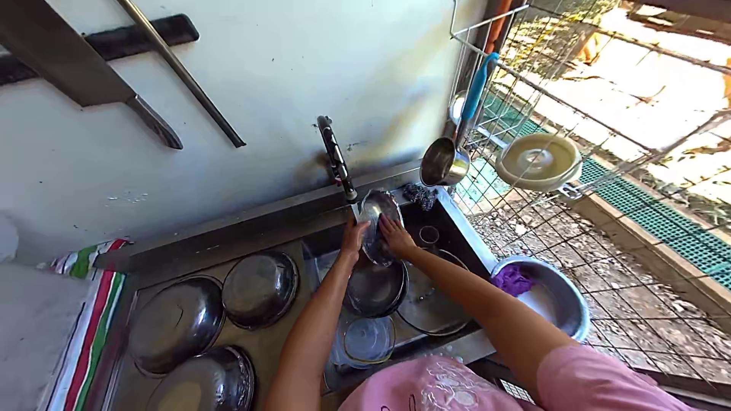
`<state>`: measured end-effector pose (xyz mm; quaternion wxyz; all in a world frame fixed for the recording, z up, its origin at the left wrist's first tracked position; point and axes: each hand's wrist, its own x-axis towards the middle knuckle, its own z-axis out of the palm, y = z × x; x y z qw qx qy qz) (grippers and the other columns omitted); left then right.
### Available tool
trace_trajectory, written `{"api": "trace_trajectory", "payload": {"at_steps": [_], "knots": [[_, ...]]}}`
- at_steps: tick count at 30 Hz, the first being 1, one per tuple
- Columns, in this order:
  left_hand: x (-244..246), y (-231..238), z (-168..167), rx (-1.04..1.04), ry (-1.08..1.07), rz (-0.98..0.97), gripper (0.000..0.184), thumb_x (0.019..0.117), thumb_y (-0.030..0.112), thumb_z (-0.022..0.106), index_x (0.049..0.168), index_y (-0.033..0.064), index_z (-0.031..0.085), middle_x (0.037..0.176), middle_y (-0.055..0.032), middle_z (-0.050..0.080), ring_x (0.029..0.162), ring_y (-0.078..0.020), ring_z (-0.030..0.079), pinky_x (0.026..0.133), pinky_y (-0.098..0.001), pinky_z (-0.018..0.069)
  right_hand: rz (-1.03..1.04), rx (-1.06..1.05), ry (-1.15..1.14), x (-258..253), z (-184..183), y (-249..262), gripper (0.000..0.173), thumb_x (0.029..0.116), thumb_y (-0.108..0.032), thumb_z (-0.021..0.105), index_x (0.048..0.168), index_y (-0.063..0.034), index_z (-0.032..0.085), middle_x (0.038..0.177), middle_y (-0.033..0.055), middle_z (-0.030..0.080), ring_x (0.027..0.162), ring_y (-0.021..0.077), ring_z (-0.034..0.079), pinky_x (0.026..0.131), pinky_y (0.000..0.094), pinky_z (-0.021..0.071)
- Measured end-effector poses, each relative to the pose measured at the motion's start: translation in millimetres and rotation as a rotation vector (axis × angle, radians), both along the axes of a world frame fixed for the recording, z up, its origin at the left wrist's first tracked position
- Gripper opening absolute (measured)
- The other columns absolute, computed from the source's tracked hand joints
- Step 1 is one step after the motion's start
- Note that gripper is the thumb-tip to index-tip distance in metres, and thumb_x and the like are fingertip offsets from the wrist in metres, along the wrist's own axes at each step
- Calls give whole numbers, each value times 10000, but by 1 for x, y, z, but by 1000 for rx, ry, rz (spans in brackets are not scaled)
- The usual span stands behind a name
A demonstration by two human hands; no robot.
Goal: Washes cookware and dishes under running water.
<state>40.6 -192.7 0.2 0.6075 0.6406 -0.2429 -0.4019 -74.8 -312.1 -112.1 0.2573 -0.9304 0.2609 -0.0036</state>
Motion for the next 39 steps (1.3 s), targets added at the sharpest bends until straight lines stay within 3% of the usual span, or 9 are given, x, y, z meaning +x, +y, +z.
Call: {"api": "trace_trajectory", "payload": {"at_steps": [4, 10, 15, 20, 22, 28, 31, 35, 39], "knots": [[8, -29, 4, -66, -162, -38, 487, 1045, 151, 545, 1502, 4, 460, 1526, -176, 492, 1406, -270, 463, 1161, -447, 365, -230, 693, -353, 4, 65, 81, 545, 1126, -285, 337, 1496, 108, 417, 1561, 288, 422, 1488, 338, 388, 1242, 460, 265], [18, -29, 39, 50, -228, -101, 473, 1050, 248, 562, 1481, 59, 510, 1511, -174, 505, 1379, -328, 478, 1123, -528, 381, -41, 196, -146, -17, 49, 84, 451, 1045, -61, 452, 1488, 5, 501, 1474, 238, 552, 1375, 388, 536, 1163, 541, 402], [-9, -14, -5, 29, -243, 98, 800, 1007, 137, 615, 1613, -16, 116, 1617, -291, 273, 1494, -361, 319, 1220, -475, 285, -256, 314, -356, 6, 101, 90, 352, 1010, -49, 521, 1314, 114, 598, 1161, 302, 694, 1134, 416, 673, 1046, 533, 482], [17, -3, 14, 120, -45, 167, 491, 1111, 280, 414, 1538, 39, 401, 1518, -236, 462, 1396, -345, 449, 1133, -533, 373, 0, 194, -216, -17, 44, 95, 435, 1031, -29, 440, 1448, -5, 559, 1431, 213, 602, 1343, 368, 572, 1160, 518, 415], [28, -1, 16, 108, -29, 170, 518, 1102, 298, 442, 1552, 50, 378, 1531, -229, 448, 1406, -341, 439, 1137, -530, 368, 17, 155, -261, -24, 54, 91, 370, 1035, -41, 455, 1350, 24, 637, 1261, 259, 687, 1202, 420, 657, 1065, 563, 479], [-17, -7, 9, 48, -679, 45, 536, 1009, 244, 609, 1493, 38, 505, 1613, -351, 224, 1487, -523, 233, 1182, -640, 256, -540, 760, -817, 6, 105, 76, 244, 1052, -82, 505, 1133, 97, 650, 908, 145, 689, 820, 167, 670, 790, 364, 575], [7, -20, 9, 23, -766, 20, 545, 993, 354, 639, 1477, 120, 550, 1591, -258, 363, 1462, -453, 343, 1138, -665, 308, -709, 932, -919, 4, 125, 67, 305, 1089, -223, 492, 1033, 31, 652, 779, 69, 649, 692, 137, 629, 697, 359, 563], [50, -5, -9, 32, -352, 51, 591, 1091, 478, 378, 1513, 76, 473, 1505, -192, 510, 1380, -344, 495, 1132, -560, 395, -818, 1003, -1029, -10, 142, 58, 394, 1103, -325, 453, 999, -5, 658, 791, 76, 658, 714, 161, 651, 698, 378, 578], [53, 15, -8, 130, 323, 147, 731, 983, 731, 351, 1330, 131, 583, 1186, -138, 663, 1023, -266, 645, 826, -469, 552, -893, 1164, -1143, -19, 122, 43, 474, 1116, -407, 371, 1257, -13, 593, 1105, 148, 690, 1009, 228, 690, 884, 445, 588]]}}
